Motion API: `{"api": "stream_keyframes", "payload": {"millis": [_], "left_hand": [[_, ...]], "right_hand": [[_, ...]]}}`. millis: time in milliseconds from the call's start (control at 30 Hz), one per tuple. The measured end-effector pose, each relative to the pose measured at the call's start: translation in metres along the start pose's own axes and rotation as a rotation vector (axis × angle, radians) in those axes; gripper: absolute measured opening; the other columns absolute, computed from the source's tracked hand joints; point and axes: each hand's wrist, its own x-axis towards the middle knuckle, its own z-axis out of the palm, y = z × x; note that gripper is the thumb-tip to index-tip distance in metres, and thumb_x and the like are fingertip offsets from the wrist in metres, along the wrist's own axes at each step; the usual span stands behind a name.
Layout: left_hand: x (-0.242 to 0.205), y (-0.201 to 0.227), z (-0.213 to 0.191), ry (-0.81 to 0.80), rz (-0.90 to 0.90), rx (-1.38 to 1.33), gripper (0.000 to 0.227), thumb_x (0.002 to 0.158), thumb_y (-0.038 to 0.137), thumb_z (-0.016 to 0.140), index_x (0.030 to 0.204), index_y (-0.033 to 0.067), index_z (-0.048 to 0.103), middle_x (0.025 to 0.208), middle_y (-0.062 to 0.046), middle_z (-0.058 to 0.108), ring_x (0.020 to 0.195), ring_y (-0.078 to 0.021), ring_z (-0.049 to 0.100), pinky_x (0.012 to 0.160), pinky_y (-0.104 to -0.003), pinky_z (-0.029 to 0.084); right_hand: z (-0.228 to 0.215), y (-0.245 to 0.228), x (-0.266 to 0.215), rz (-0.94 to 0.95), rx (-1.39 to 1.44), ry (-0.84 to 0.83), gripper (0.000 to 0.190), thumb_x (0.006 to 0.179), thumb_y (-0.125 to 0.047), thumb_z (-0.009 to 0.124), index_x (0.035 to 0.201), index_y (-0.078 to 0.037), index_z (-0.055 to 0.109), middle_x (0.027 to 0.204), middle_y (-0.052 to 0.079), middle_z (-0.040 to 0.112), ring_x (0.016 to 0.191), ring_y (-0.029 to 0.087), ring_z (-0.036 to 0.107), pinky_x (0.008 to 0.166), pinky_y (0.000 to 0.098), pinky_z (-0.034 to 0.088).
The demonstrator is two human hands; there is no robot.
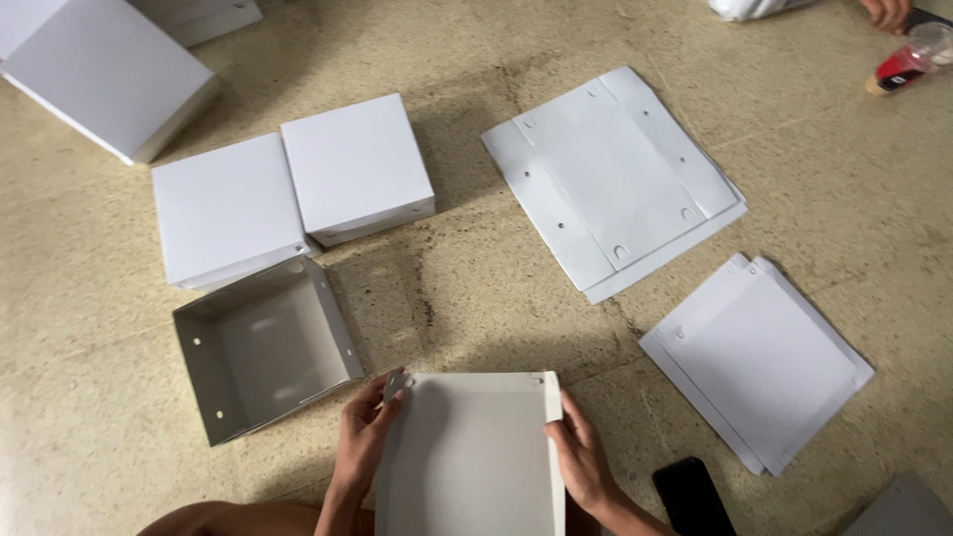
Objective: Assembling cardboard boxes by folding flat sheets and interlocking tabs
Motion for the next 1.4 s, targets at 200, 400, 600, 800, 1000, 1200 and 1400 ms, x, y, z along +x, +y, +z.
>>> {"api": "stream_keyframes", "payload": {"millis": [200,400,600,800,1000,1200,1400], "left_hand": [[-0.003,0.01,0.015,0.302,0.094,0.158,0.032,0.081,0.006,0.079,0.113,0.0018,0.078,0.097,-0.015,0.081,0.085,-0.0122,0.071,0.074,-0.022,0.055],[0.002,-0.013,0.019,0.374,0.057,0.154,0.015,0.08,0.007,0.082,0.094,0.0019,0.08,0.089,-0.01,0.08,0.078,-0.0085,0.066,0.067,-0.02,0.049],[-0.01,0.003,0.031,0.242,0.086,0.076,0.039,0.098,0.032,0.055,0.095,0.0068,0.085,0.053,0.006,0.029,0.05,-0.0057,0.024,0.048,-0.026,0.012],[-0.007,-0.003,0.029,0.213,0.128,0.086,0.036,0.099,0.023,0.056,0.102,0.0001,0.083,0.103,-0.006,0.075,0.098,-0.014,0.062,0.09,-0.025,0.039],[-0.003,-0.01,0.028,0.206,0.091,-0.013,0.037,0.095,0.024,0.056,0.106,0.0,0.081,0.113,-0.01,0.078,0.109,-0.0156,0.064,0.095,-0.025,0.04],[-0.003,-0.012,0.028,0.19,0.05,-0.133,0.036,0.094,0.024,0.059,0.108,-0.0027,0.08,0.114,-0.012,0.075,0.105,-0.0192,0.063,0.087,-0.026,0.04],[-0.012,0.001,0.033,0.205,0.019,0.006,0.036,0.091,0.028,0.061,0.105,0.0029,0.082,0.113,-0.01,0.079,0.11,-0.0202,0.067,0.09,-0.033,0.048]], "right_hand": [[0.01,-0.015,0.005,-0.079,0.012,-0.026,0.04,0.096,-0.026,0.052,0.129,-0.007,0.066,0.123,0.008,0.077,0.115,0.015,0.068,0.1,0.0286,0.049],[0.007,-0.018,0.02,-0.205,0.029,0.04,0.049,0.094,-0.02,0.058,0.139,-0.002,0.057,0.146,0.012,0.06,0.137,0.017,0.054,0.117,0.03,0.038],[0.007,-0.017,0.022,-0.213,0.111,0.105,0.042,0.097,-0.017,0.051,0.136,-0.004,0.061,0.139,0.011,0.066,0.13,0.018,0.059,0.112,0.0309,0.044],[0.004,0.004,0.035,-0.09,0.195,0.208,0.034,0.093,-0.018,0.061,0.123,-0.004,0.069,0.12,0.01,0.074,0.11,0.015,0.066,0.099,0.0295,0.05],[0.002,-0.004,0.043,-0.067,0.154,0.188,0.033,0.095,-0.021,0.056,0.123,-0.007,0.067,0.121,0.007,0.073,0.112,0.014,0.063,0.101,0.0296,0.047],[-0.001,0.001,0.058,-0.052,0.154,0.089,0.018,0.093,-0.019,0.065,0.11,-0.011,0.067,0.1,0.001,0.068,0.094,0.01,0.059,0.085,0.0242,0.046],[-0.001,-0.02,0.05,0.194,0.131,0.167,0.021,0.088,-0.025,0.069,0.101,-0.01,0.076,0.095,0.0,0.074,0.092,0.012,0.063,0.083,0.0274,0.045]]}}
